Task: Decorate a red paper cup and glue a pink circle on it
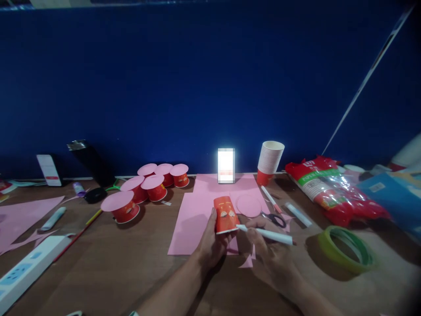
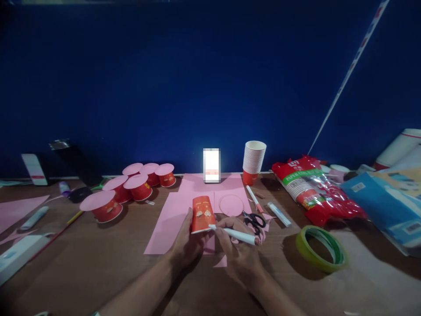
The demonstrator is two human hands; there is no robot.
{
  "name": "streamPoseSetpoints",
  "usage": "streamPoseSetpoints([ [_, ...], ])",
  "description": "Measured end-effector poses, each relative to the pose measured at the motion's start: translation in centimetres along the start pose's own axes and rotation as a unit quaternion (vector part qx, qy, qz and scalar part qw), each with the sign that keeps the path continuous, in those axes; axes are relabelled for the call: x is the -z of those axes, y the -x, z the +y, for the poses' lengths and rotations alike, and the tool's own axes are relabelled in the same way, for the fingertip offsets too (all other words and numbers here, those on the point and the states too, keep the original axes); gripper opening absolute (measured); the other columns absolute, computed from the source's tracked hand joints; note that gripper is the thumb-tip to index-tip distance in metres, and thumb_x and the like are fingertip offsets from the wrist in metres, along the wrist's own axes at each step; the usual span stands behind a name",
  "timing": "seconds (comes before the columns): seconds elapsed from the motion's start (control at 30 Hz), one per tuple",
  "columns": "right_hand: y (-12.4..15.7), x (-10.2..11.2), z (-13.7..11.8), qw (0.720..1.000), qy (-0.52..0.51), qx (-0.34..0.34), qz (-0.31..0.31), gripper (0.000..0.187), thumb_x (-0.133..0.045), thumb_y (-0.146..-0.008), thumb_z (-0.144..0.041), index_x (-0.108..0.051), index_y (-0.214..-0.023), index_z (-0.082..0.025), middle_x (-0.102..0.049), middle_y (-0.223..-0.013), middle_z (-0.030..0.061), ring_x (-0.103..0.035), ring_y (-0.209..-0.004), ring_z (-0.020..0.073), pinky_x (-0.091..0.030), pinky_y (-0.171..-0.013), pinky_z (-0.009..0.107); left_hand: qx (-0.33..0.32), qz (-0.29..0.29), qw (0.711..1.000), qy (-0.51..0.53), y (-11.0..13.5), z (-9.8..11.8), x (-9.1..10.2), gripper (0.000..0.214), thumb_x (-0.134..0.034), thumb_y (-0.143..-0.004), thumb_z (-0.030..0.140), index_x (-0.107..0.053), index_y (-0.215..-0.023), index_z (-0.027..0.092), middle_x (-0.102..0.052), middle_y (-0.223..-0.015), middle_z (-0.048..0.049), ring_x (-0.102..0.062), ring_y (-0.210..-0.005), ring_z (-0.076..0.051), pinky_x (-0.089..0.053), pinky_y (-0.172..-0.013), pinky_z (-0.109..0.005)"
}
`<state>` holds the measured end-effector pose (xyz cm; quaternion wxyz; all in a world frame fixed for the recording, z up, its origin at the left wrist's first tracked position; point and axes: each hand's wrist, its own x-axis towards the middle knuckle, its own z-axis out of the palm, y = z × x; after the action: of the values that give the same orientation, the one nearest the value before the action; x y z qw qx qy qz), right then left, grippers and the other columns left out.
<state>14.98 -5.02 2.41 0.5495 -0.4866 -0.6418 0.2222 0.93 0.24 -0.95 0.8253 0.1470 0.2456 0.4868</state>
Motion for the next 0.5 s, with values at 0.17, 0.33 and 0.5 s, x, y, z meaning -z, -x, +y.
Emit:
streamPoseSetpoints([
  [0.17,-0.2,0.0,0.0,0.999,0.038,0.034,-0.001,0.011,-0.051,-0.09,-0.026,-0.061,-0.089,-0.021,-0.064,-0.077,0.0019,-0.061,-0.067,0.0157,-0.049,-0.06,0.026,0.009,0.002,1.0,-0.003,0.2,-0.1,-0.2,0.046,-0.054,-0.085,0.053,-0.064,-0.101,0.011,-0.067,-0.092,-0.0114,-0.063,-0.09,-0.022,-0.042,-0.095,-0.034],
  [0.33,-0.7,0.2,-0.9,0.996,0.063,0.06,-0.005,0.011,-0.05,-0.088,-0.023,-0.06,-0.085,-0.021,-0.066,-0.076,0.0027,-0.062,-0.07,0.0172,-0.051,-0.065,0.029,0.003,-0.017,0.999,-0.027,0.1,-0.1,-0.2,0.049,-0.055,-0.083,0.055,-0.066,-0.099,0.01,-0.068,-0.098,-0.0138,-0.063,-0.098,-0.025,-0.044,-0.093,-0.035],
  [0.5,-0.8,0.1,-1.2,0.994,0.076,0.075,-0.007,0.012,-0.049,-0.086,-0.018,-0.06,-0.082,-0.021,-0.066,-0.076,0.0034,-0.062,-0.068,0.0171,-0.051,-0.063,0.029,0.005,-0.015,0.999,-0.051,0.2,0.0,-0.1,0.05,-0.057,-0.08,0.057,-0.064,-0.104,0.013,-0.069,-0.099,-0.0129,-0.062,-0.101,-0.027,-0.047,-0.087,-0.036],
])
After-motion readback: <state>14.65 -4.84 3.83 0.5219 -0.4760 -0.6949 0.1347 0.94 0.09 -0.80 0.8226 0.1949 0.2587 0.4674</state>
